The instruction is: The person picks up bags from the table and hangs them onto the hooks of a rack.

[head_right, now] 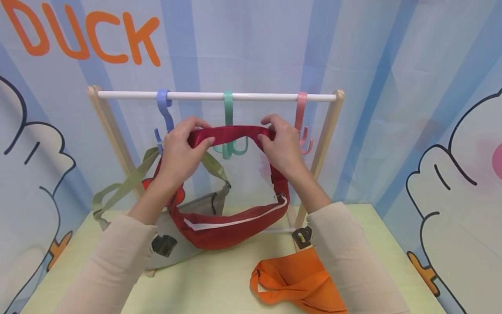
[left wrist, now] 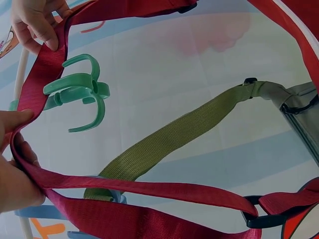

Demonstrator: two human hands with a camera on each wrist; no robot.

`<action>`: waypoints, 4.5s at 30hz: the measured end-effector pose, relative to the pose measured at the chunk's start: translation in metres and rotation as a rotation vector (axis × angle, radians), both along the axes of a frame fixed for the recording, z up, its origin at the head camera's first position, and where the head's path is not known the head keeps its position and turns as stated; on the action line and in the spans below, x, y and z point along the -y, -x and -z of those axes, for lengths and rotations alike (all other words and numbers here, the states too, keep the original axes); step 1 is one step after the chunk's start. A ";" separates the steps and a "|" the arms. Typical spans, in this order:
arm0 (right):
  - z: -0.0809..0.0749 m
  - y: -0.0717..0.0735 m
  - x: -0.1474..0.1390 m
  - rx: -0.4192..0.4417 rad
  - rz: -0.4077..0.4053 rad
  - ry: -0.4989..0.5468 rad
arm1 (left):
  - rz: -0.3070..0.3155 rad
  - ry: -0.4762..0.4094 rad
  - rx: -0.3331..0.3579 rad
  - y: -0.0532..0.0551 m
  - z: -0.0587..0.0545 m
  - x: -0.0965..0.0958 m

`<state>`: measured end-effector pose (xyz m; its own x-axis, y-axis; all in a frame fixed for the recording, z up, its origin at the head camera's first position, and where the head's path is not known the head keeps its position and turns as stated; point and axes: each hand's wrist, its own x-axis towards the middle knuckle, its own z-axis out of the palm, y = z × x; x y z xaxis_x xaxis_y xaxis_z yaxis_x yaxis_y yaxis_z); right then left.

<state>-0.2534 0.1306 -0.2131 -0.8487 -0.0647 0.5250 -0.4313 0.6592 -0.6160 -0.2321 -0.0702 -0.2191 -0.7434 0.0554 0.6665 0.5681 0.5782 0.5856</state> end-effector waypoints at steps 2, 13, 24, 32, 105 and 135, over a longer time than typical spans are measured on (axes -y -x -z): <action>0.000 0.000 0.000 0.001 0.002 -0.003 | 0.000 0.001 -0.001 0.000 0.000 0.000; 0.002 0.002 0.001 -0.024 0.012 -0.030 | 0.006 0.005 -0.026 0.000 0.002 0.001; 0.005 0.002 0.000 -0.019 0.002 -0.025 | 0.008 0.008 -0.016 0.002 0.005 0.003; 0.008 0.002 -0.001 -0.004 -0.015 -0.022 | 0.016 0.007 -0.011 0.002 0.007 0.004; 0.026 0.004 -0.017 -0.071 -0.259 -0.115 | 0.142 -0.001 0.104 0.005 0.034 0.022; 0.033 0.006 -0.018 -0.029 -0.269 -0.122 | 0.156 0.027 0.053 0.008 0.043 0.023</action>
<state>-0.2589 0.1490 -0.2458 -0.7773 -0.3492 0.5233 -0.6167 0.5874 -0.5241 -0.2396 -0.0937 -0.2617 -0.7587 0.1901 0.6231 0.6208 0.5009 0.6031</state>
